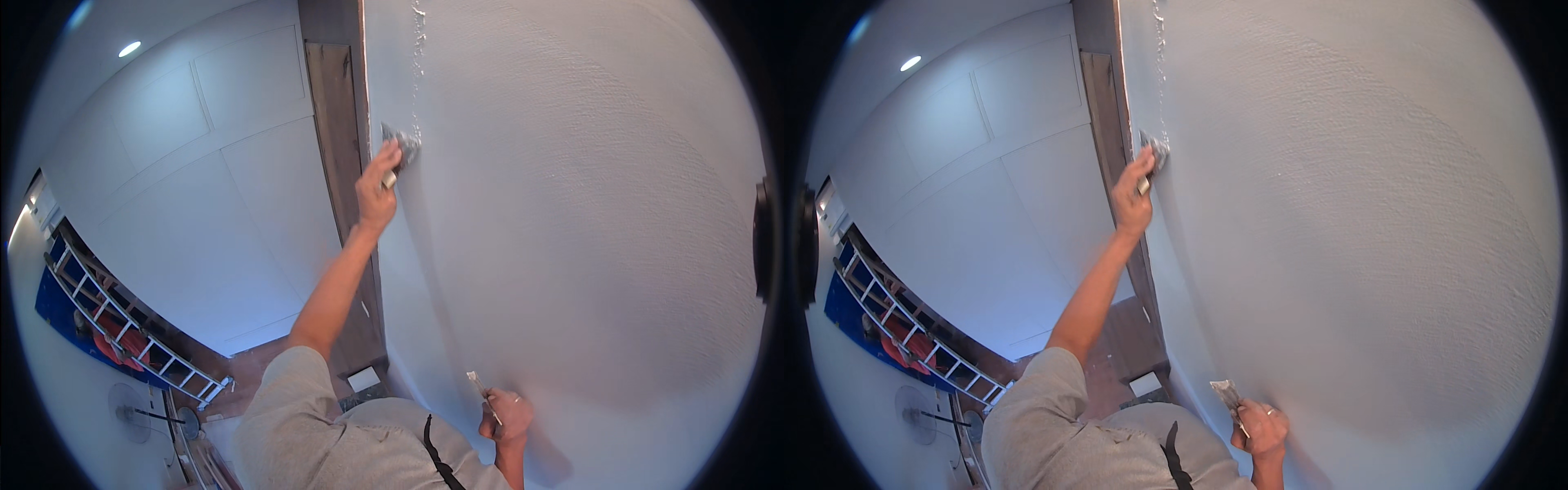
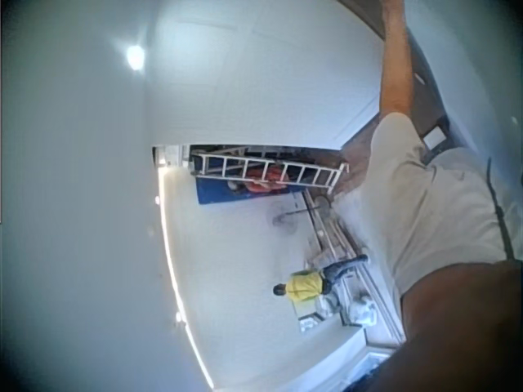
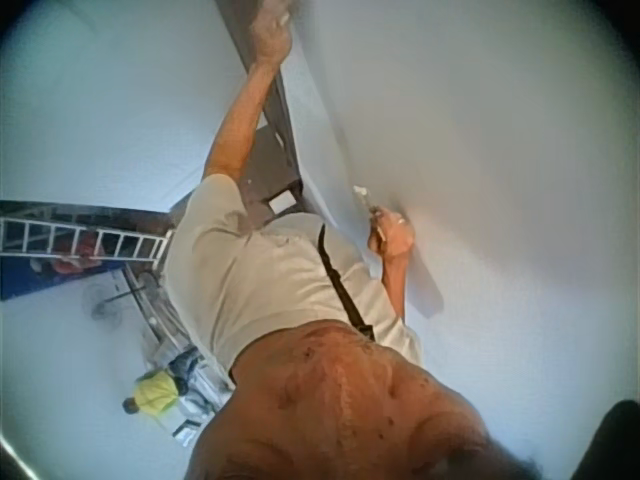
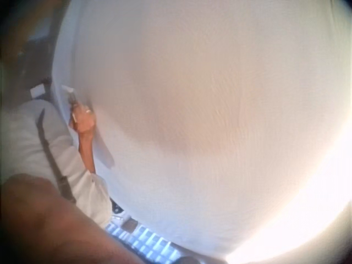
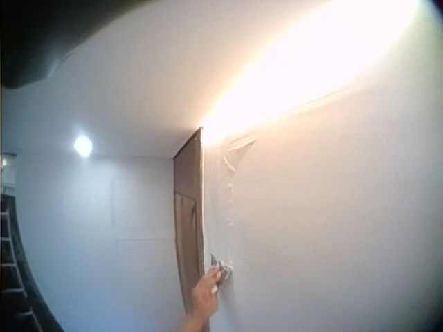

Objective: The person applies plaster to a wall using a spatula, transferring material from one spatula to another and smoothing it across the surface.

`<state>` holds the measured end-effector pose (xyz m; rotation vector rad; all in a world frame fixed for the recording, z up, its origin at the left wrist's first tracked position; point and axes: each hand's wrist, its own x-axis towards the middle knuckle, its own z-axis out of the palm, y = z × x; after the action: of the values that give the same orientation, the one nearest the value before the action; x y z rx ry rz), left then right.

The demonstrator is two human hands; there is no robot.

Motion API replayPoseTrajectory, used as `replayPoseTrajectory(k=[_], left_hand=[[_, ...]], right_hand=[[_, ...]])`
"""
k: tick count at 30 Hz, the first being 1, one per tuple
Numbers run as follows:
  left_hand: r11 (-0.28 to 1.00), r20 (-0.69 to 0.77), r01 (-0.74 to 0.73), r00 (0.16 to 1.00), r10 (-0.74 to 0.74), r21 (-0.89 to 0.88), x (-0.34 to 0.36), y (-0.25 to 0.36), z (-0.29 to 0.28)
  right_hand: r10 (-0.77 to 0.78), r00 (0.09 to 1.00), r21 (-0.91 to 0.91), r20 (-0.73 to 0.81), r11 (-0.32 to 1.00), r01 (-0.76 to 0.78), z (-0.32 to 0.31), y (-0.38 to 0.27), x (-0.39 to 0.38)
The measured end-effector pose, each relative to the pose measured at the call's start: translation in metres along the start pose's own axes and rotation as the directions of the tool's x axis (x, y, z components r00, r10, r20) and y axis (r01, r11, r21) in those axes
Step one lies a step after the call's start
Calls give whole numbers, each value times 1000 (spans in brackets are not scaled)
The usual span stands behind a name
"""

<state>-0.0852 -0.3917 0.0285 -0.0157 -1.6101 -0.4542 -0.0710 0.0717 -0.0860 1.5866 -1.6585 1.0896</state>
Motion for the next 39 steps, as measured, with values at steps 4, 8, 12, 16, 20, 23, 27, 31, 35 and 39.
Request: replayPoseTrajectory(k=[4, 8, 12, 16, 20, 23, 27, 31, 35, 39], left_hand=[[989, -27, 149, 989, -149, 13, -93, 5, 11], [960, -20, 281, 959, -281, 0, -157, 23, 13], [935, 98, 347, 930, -353, 75, -164, 17, -23], [954, -80, 242, 970, -231, 176, -65, 0, -63], [972, -94, -84, 990, 107, 217, 91, 23, -64], [937, -134, -252, 948, 289, 243, 199, 39, -52], [892, -155, -376, 894, 421, 250, 295, 35, -40], [888, -165, -360, 895, 415, 285, 323, 34, -25], [910, -164, -358, 905, 393, 207, 336, 21, -21], [971, -130, -162, 974, 186, 177, 304, 9, -16]], right_hand=[[-19, 999, -25, 37, 1000, 20, -1, 3, -6], [-21, 1000, -1, 22, 1000, 21, 1, 4, -6], [-18, 1000, 15, -9, 1000, 18, 3, 10, -11], [-29, 999, -5, -33, 1000, 29, 11, 17, -20], [-41, 997, -7, -68, 999, 40, 18, 21, -31], [-40, 996, -7, -78, 999, 40, 21, 24, -34], [-63, 992, -3, -112, 998, 63, 22, 21, -29], [-56, 992, -12, -112, 998, 55, 19, 20, -30], [-56, 993, -27, -105, 998, 53, 20, 18, -28], [-29, 995, -16, -93, 999, 28, 18, 18, -33]])
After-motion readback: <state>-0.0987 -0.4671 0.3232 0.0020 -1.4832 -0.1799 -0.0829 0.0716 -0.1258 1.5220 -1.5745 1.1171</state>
